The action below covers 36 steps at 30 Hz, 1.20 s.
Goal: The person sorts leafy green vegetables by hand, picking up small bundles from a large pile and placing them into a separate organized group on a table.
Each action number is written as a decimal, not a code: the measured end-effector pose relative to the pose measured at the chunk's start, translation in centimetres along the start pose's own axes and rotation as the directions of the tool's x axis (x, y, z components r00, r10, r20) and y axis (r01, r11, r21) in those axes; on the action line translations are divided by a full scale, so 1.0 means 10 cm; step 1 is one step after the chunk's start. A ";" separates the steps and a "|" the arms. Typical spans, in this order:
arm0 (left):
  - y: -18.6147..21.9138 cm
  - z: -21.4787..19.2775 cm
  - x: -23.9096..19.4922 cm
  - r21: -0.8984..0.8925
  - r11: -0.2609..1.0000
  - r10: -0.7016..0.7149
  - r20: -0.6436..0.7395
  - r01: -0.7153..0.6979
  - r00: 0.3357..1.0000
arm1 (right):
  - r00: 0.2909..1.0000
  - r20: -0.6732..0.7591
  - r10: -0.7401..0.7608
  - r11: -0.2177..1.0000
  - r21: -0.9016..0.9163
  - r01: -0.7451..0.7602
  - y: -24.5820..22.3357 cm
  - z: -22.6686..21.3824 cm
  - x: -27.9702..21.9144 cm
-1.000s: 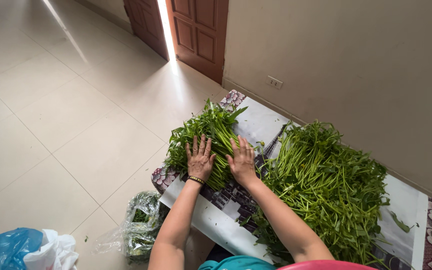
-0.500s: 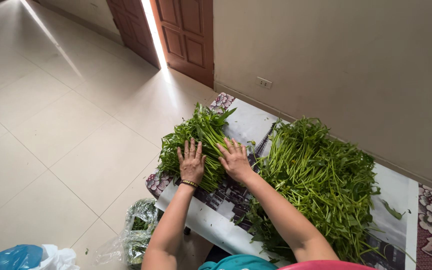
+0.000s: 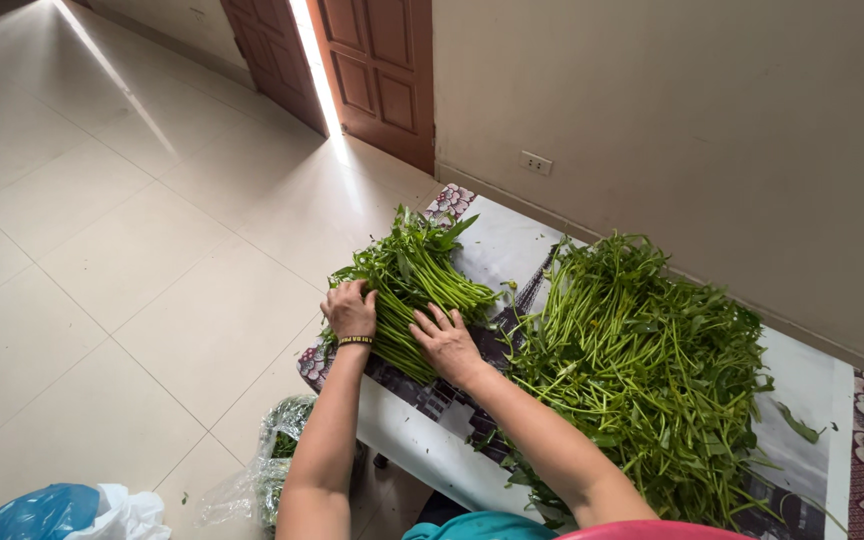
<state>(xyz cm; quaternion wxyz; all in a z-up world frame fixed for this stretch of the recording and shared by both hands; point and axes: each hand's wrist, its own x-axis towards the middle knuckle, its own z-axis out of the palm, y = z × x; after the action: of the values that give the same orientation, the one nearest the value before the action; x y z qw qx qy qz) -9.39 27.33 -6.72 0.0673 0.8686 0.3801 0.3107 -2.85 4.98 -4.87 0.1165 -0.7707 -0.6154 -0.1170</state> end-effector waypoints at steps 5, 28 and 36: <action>-0.09 0.04 0.17 -0.010 1.000 -0.013 0.161 0.015 0.987 | 0.998 0.057 0.000 0.991 -0.137 0.008 0.00 0.14 -0.02; -0.14 -0.05 0.31 -0.135 0.986 -0.047 0.317 0.094 0.947 | 0.998 0.002 0.059 0.998 0.000 -0.059 -0.10 0.20 -0.04; -0.29 0.11 0.38 -0.345 0.865 -0.244 0.344 0.364 0.907 | 0.999 0.027 0.048 0.982 -0.181 -0.042 -0.11 0.26 -0.04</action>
<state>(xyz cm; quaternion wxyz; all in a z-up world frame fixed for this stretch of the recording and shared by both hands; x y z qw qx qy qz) -8.54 32.16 -6.81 0.3472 0.8002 0.4276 0.2372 -3.89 5.69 -7.45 0.0391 -0.7935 -0.5864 -0.1578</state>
